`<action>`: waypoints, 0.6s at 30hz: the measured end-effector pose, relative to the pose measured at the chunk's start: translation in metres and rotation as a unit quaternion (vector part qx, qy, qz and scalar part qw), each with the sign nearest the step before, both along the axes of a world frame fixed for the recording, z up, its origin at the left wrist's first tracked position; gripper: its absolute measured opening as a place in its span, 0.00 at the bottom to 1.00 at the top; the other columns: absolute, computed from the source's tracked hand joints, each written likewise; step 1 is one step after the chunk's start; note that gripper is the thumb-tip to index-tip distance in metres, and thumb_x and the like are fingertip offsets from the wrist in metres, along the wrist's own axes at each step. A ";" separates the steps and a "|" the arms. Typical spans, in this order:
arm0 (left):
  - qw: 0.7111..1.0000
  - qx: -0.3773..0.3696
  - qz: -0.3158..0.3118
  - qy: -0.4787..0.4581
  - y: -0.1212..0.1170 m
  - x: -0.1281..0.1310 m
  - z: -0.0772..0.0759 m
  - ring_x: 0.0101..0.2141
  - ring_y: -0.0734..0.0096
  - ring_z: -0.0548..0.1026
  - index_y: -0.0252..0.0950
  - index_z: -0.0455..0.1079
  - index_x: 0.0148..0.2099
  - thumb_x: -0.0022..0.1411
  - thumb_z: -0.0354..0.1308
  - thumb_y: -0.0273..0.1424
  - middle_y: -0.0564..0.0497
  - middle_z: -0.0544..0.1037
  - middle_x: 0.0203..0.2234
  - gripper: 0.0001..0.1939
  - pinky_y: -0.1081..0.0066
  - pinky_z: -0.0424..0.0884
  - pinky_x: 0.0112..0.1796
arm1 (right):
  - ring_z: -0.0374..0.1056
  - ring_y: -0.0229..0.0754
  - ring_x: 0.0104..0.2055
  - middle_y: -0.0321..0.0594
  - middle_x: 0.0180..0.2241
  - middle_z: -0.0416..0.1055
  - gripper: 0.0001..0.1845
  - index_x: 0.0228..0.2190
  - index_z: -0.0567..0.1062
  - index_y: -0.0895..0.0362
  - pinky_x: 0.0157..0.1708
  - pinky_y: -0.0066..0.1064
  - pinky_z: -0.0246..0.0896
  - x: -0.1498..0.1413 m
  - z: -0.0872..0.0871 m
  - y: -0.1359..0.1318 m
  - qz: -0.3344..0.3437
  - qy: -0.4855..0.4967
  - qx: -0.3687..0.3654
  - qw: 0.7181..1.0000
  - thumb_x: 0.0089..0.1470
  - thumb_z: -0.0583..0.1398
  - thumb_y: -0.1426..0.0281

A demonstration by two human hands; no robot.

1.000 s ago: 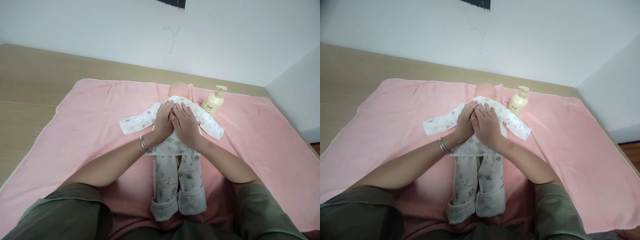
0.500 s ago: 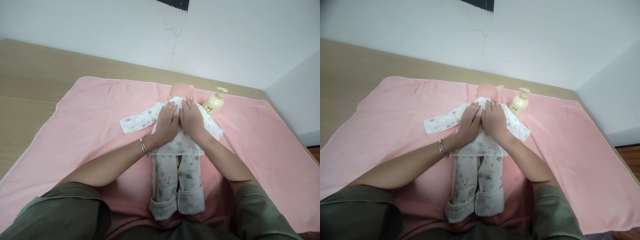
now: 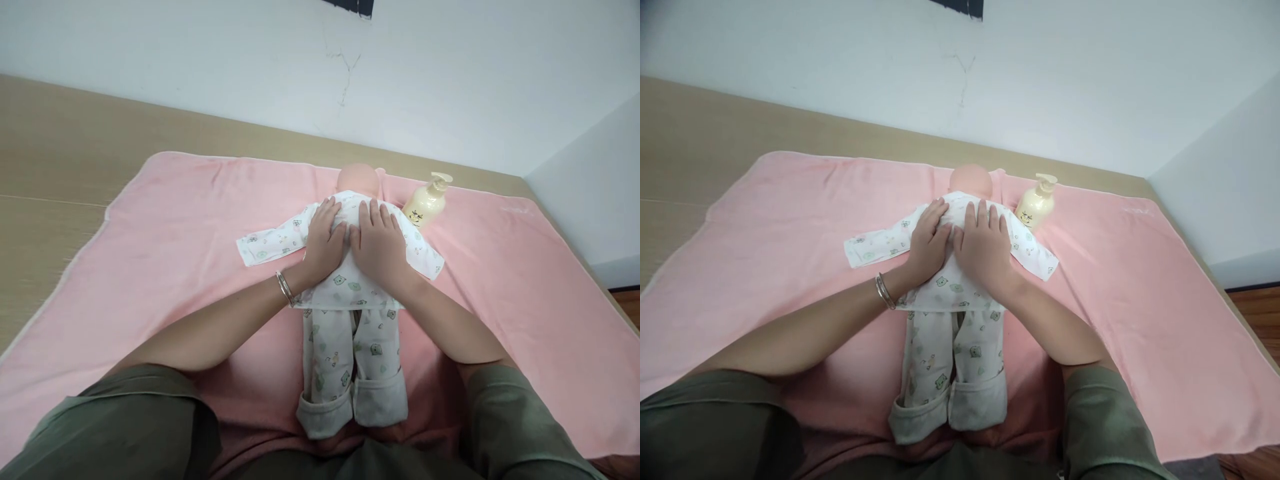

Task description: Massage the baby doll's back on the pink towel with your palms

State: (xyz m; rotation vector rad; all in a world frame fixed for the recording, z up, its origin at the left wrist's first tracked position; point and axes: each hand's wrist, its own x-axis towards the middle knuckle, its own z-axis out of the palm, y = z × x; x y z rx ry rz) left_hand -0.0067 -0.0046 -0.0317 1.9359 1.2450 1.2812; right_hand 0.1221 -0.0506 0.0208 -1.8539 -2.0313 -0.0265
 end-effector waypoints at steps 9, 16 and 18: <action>1.000 -0.013 0.014 -0.024 0.002 0.002 -0.002 0.66 0.60 0.62 0.38 0.66 0.60 0.65 0.48 0.31 0.44 0.67 0.64 0.22 0.51 0.56 0.67 | 0.45 0.54 0.72 0.43 0.69 0.53 0.28 0.64 0.62 0.59 0.69 0.58 0.41 0.013 0.007 0.021 0.109 -0.006 -0.060 0.992 0.65 0.46 0.69; 1.000 0.002 0.020 -0.007 0.001 0.002 0.001 0.64 0.59 0.64 0.35 0.68 0.59 0.64 0.49 0.31 0.42 0.69 0.62 0.22 0.52 0.58 0.67 | 0.47 0.62 0.71 0.63 0.67 0.53 0.30 0.64 0.59 0.70 0.67 0.58 0.44 0.001 0.003 0.002 0.017 -0.040 -0.023 0.999 0.66 0.46 0.68; 1.000 0.002 0.015 0.004 0.000 0.001 0.003 0.64 0.59 0.64 0.34 0.68 0.59 0.65 0.47 0.31 0.41 0.69 0.62 0.22 0.52 0.58 0.67 | 0.45 0.63 0.71 0.60 0.68 0.53 0.29 0.64 0.60 0.67 0.68 0.57 0.42 -0.005 0.002 -0.010 0.054 -0.057 -0.015 0.997 0.65 0.47 0.68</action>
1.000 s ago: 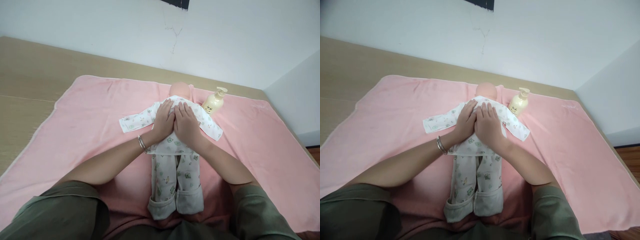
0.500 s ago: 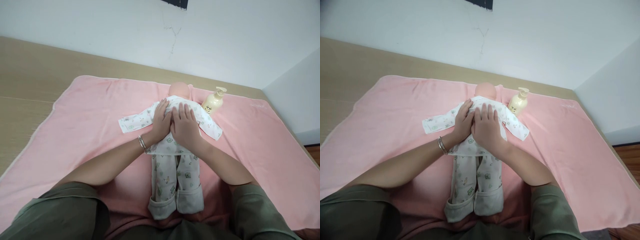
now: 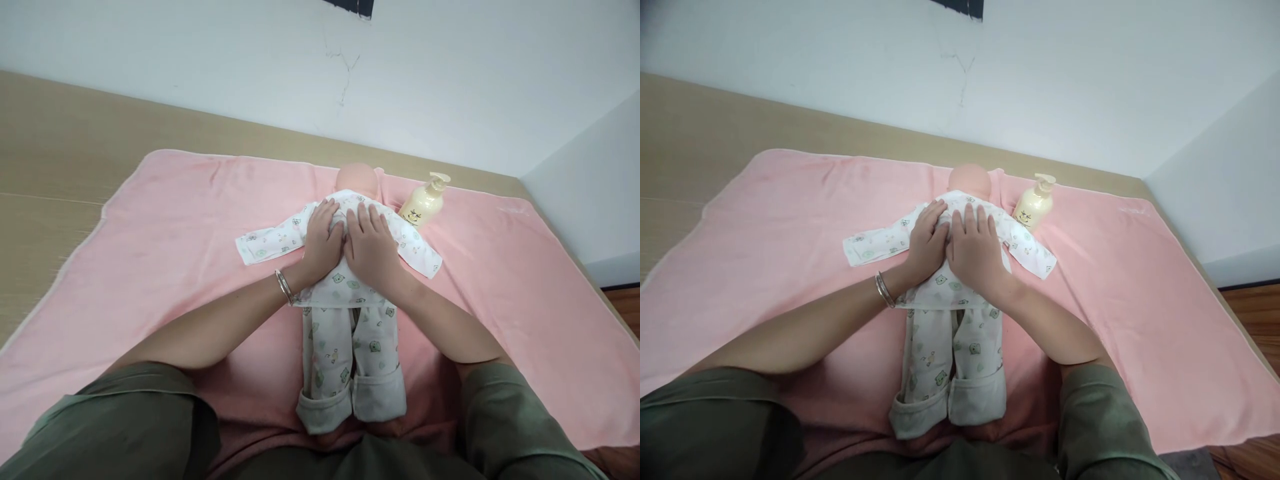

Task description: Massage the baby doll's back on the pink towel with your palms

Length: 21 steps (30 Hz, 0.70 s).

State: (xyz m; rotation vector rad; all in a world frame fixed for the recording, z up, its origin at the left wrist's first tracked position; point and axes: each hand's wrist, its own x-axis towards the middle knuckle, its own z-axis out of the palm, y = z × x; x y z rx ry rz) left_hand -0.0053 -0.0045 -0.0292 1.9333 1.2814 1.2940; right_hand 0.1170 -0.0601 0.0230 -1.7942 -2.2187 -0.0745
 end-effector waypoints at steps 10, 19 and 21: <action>0.992 0.069 -0.016 0.105 -0.005 0.001 0.005 0.64 0.59 0.64 0.31 0.64 0.62 0.68 0.41 0.31 0.40 0.69 0.61 0.24 0.51 0.56 0.67 | 0.47 0.59 0.71 0.61 0.67 0.53 0.33 0.64 0.58 0.70 0.68 0.55 0.43 0.026 0.009 0.035 -0.068 0.063 -0.078 0.993 0.66 0.46 0.61; 0.976 -0.033 -0.055 0.206 0.025 -0.002 0.020 0.67 0.50 0.57 0.24 0.59 0.66 0.58 0.42 0.28 0.36 0.63 0.65 0.33 0.47 0.51 0.67 | 0.50 0.63 0.70 0.69 0.66 0.54 0.34 0.64 0.57 0.77 0.67 0.52 0.48 0.005 0.016 -0.001 -0.052 -0.005 -0.080 0.995 0.66 0.47 0.64; 0.971 -0.013 -0.060 0.232 0.015 0.000 0.024 0.67 0.49 0.58 0.22 0.60 0.65 0.60 0.41 0.27 0.34 0.63 0.64 0.32 0.44 0.51 0.67 | 0.51 0.61 0.70 0.65 0.65 0.56 0.33 0.63 0.58 0.75 0.67 0.52 0.49 0.010 0.018 0.002 -0.041 0.014 -0.086 0.995 0.66 0.46 0.65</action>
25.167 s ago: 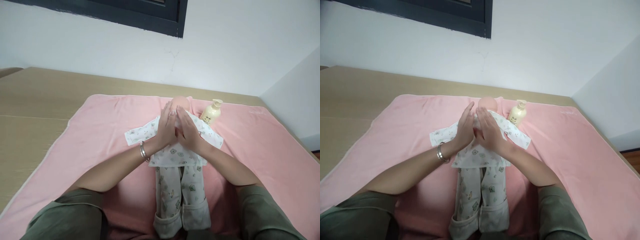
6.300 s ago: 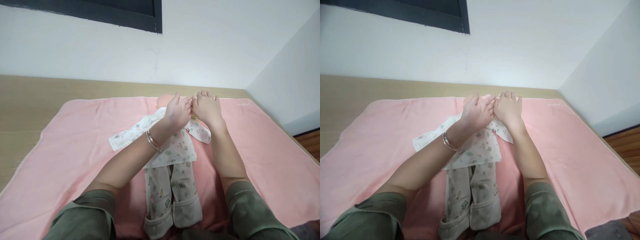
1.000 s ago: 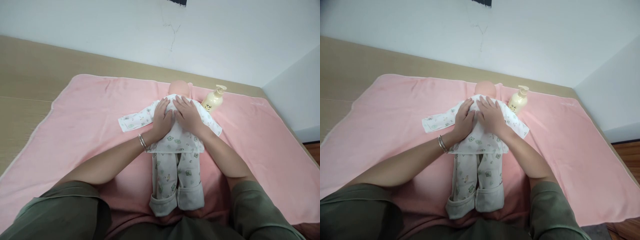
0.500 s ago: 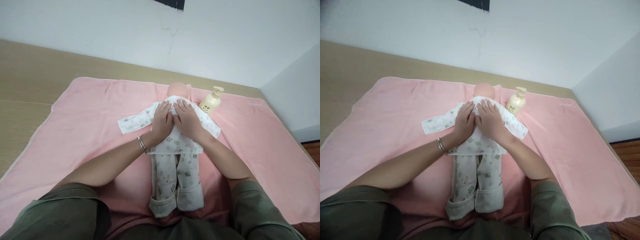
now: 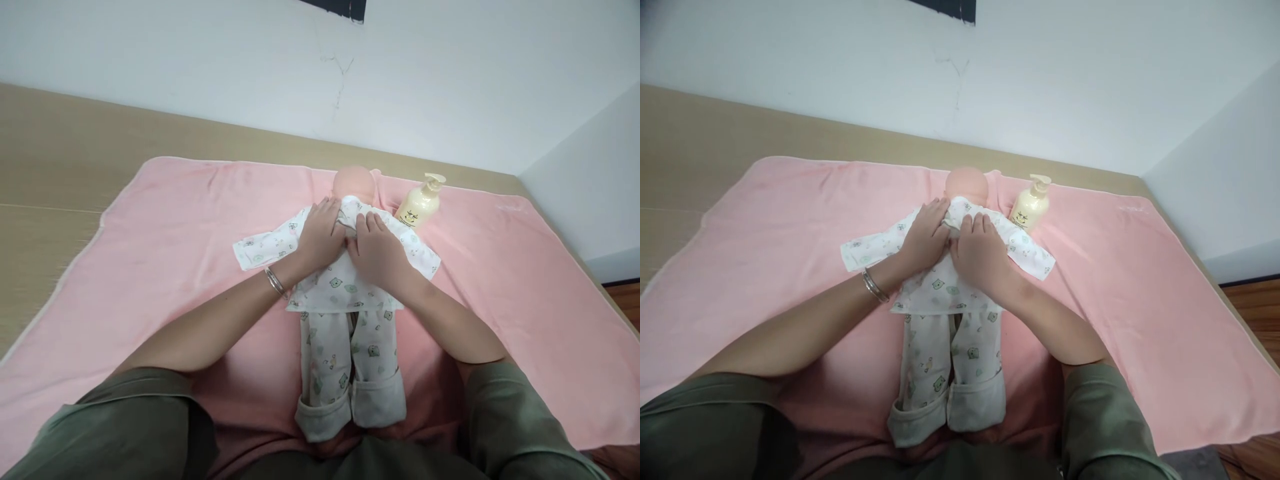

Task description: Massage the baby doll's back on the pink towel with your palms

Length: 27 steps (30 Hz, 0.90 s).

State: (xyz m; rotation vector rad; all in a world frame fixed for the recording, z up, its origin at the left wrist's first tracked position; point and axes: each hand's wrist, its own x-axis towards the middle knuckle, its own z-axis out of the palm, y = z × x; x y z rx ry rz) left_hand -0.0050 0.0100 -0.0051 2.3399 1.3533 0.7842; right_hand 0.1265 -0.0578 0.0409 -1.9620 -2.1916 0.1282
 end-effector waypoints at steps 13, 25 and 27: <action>0.999 0.012 0.005 0.032 -0.001 0.000 0.009 0.57 0.50 0.68 0.22 0.65 0.59 0.69 0.38 0.34 0.33 0.71 0.56 0.27 0.51 0.63 0.61 | 0.57 0.59 0.66 0.62 0.61 0.64 0.30 0.60 0.63 0.74 0.67 0.47 0.49 0.007 -0.007 0.015 -0.001 -0.021 0.043 0.999 0.66 0.45 0.66; 0.995 0.079 0.014 0.055 -0.021 0.005 0.008 0.59 0.49 0.65 0.26 0.64 0.58 0.68 0.41 0.32 0.34 0.69 0.57 0.23 0.51 0.61 0.60 | 0.55 0.60 0.67 0.64 0.63 0.61 0.33 0.61 0.60 0.75 0.64 0.48 0.51 0.024 -0.015 0.046 -0.046 0.026 0.019 0.998 0.64 0.49 0.61; 0.997 0.048 0.017 0.060 -0.013 0.003 0.012 0.58 0.48 0.66 0.26 0.63 0.58 0.67 0.44 0.34 0.34 0.71 0.55 0.23 0.51 0.62 0.60 | 0.58 0.60 0.65 0.64 0.61 0.64 0.30 0.58 0.64 0.74 0.64 0.47 0.51 0.021 -0.014 0.041 -0.042 0.006 0.018 0.999 0.65 0.48 0.62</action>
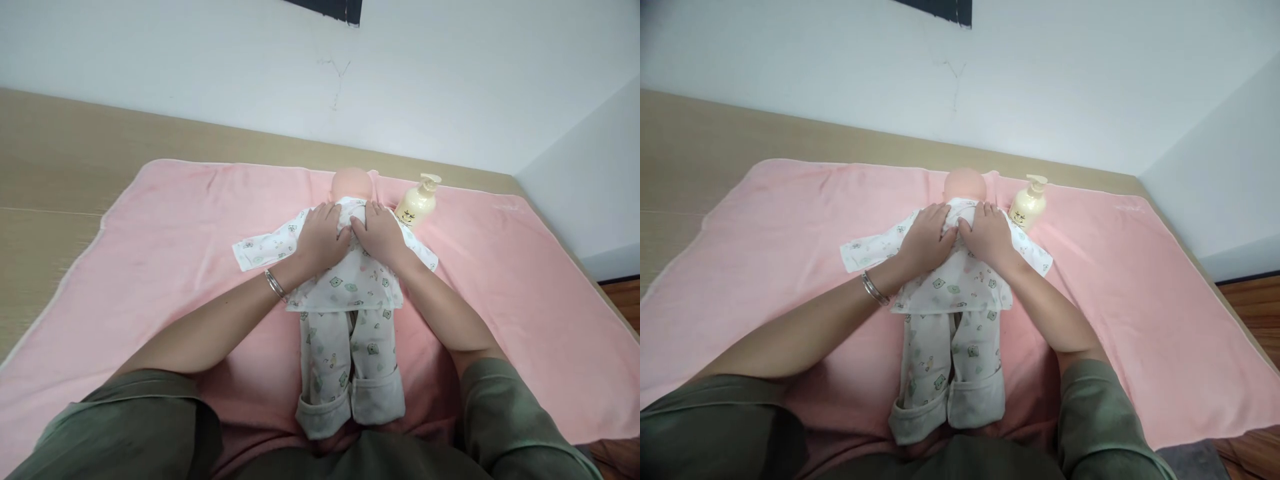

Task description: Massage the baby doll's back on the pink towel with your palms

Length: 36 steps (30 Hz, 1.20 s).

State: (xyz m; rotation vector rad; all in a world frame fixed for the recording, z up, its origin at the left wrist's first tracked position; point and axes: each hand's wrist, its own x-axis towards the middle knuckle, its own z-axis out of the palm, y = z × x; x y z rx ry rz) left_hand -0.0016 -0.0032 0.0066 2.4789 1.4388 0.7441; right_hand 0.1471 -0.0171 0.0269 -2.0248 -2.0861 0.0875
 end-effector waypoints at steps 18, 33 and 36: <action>1.000 0.024 -0.014 0.009 -0.011 0.003 0.007 0.60 0.49 0.66 0.25 0.65 0.59 0.67 0.41 0.29 0.33 0.69 0.59 0.23 0.51 0.61 0.61 | 0.48 0.58 0.71 0.62 0.66 0.55 0.35 0.64 0.57 0.73 0.68 0.50 0.43 0.009 0.004 -0.002 0.030 0.001 -0.037 0.999 0.67 0.43 0.60; 0.998 0.061 -0.019 0.021 -0.029 0.007 0.001 0.64 0.45 0.61 0.26 0.63 0.62 0.68 0.41 0.31 0.35 0.66 0.63 0.25 0.47 0.58 0.63 | 0.49 0.58 0.70 0.66 0.66 0.55 0.35 0.63 0.56 0.78 0.68 0.47 0.46 0.006 0.005 -0.001 -0.023 0.030 -0.031 0.999 0.66 0.46 0.63; 0.999 0.032 -0.012 0.006 -0.015 0.003 0.007 0.60 0.48 0.67 0.27 0.66 0.59 0.66 0.43 0.31 0.35 0.71 0.58 0.23 0.51 0.63 0.60 | 0.52 0.58 0.70 0.63 0.65 0.57 0.32 0.63 0.58 0.74 0.67 0.49 0.48 0.000 0.003 -0.008 0.009 0.004 -0.004 1.000 0.66 0.44 0.65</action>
